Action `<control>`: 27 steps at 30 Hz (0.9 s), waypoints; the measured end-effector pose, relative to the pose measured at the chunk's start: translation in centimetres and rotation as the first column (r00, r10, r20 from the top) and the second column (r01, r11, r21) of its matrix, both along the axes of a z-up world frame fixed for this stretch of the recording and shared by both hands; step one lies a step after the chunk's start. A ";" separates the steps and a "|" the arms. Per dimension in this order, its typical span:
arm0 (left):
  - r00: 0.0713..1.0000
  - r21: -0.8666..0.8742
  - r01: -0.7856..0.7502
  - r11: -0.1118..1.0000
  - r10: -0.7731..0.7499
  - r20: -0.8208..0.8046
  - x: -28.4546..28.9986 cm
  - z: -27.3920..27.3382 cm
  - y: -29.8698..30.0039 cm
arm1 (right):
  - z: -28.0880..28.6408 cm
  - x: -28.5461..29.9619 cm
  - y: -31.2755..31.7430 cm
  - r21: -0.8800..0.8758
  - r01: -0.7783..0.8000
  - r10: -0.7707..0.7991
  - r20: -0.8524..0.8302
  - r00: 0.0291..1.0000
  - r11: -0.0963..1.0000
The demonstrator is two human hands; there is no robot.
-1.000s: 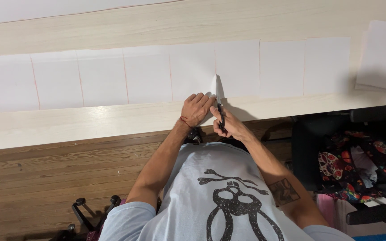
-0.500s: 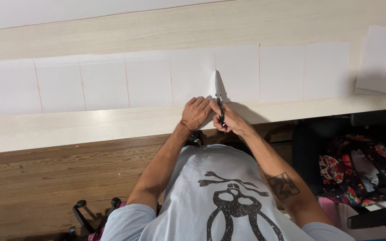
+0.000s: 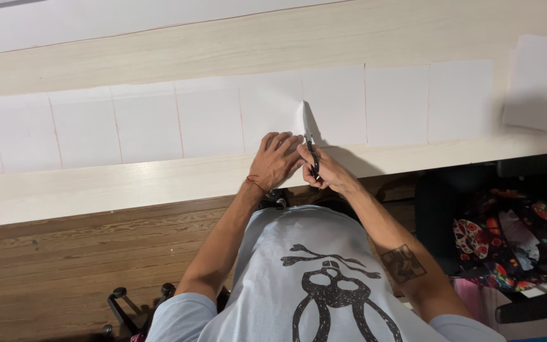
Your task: Cutting a strip of paper into smaller rectangular pieces along marked lines and stacking them
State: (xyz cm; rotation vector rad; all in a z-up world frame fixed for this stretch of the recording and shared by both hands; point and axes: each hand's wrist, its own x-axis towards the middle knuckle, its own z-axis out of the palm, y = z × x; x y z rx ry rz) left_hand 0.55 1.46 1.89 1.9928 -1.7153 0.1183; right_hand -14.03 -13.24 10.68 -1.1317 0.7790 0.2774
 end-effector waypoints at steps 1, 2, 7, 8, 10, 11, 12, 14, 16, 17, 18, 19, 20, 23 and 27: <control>1.000 0.001 -0.001 1.000 0.001 0.001 -0.3 0.9 0.1 | 0.1 0.1 0.0 0.001 -0.001 0.001 0.001 1.000 1.000; 1.000 0.026 -0.027 0.999 0.026 0.015 -0.7 1.9 0.2 | 0.3 0.1 0.1 0.005 0.004 -0.004 -0.005 1.000 1.000; 0.996 0.125 -0.074 0.989 0.067 0.056 -1.4 0.9 0.6 | 3.0 1.7 0.1 -0.029 -0.007 0.008 0.007 1.000 1.000; 0.996 0.135 -0.067 0.989 0.058 0.065 -1.3 1.0 0.6 | 3.3 1.9 -0.1 -0.036 -0.007 0.008 0.016 1.000 0.999; 0.996 0.146 -0.067 0.987 0.057 0.074 -1.2 1.1 0.7 | 3.5 2.4 -0.4 -0.043 -0.014 0.015 0.026 1.000 0.999; 0.996 0.150 -0.065 0.986 0.055 0.070 -1.2 1.1 0.7 | 3.5 2.6 -0.5 -0.055 -0.025 0.026 0.024 0.999 0.998; 0.996 0.155 -0.063 0.986 0.053 0.065 -1.2 1.2 0.7 | 3.6 2.7 -0.6 -0.067 -0.035 0.037 0.022 0.999 0.997; 0.996 0.149 -0.066 0.987 0.057 0.062 -1.2 1.1 0.6 | 2.7 2.5 -0.8 -0.073 -0.038 0.040 0.025 0.999 0.997; 0.996 0.147 -0.072 0.986 0.064 0.059 -1.2 1.1 0.7 | 2.7 2.7 -1.0 -0.075 -0.043 0.046 0.027 0.999 0.996; 0.996 0.147 -0.074 0.986 0.066 0.059 -1.2 1.0 0.6 | 3.0 3.0 -1.1 -0.080 -0.044 0.046 0.024 0.999 0.996; 0.996 0.146 -0.076 0.986 0.068 0.058 -1.2 1.0 0.6 | 3.3 3.2 -1.2 -0.085 -0.045 0.046 0.020 0.999 0.995; 0.996 0.147 -0.075 0.986 0.067 0.057 -1.2 0.9 0.6 | 3.6 3.4 -1.3 -0.085 -0.044 0.046 0.019 0.999 0.995; 0.996 0.146 -0.074 0.986 0.066 0.055 -1.3 0.8 0.7 | 3.9 3.5 -1.3 -0.092 -0.047 0.048 0.011 0.999 0.995; 0.996 0.142 -0.077 0.987 0.069 0.058 -1.2 1.0 0.5 | 3.9 4.0 -1.8 -0.108 -0.053 0.054 0.006 0.999 0.993; 0.996 0.135 -0.075 0.988 0.068 0.058 -1.2 1.5 0.5 | 4.7 5.0 -2.4 -0.135 -0.075 0.079 0.021 0.997 0.988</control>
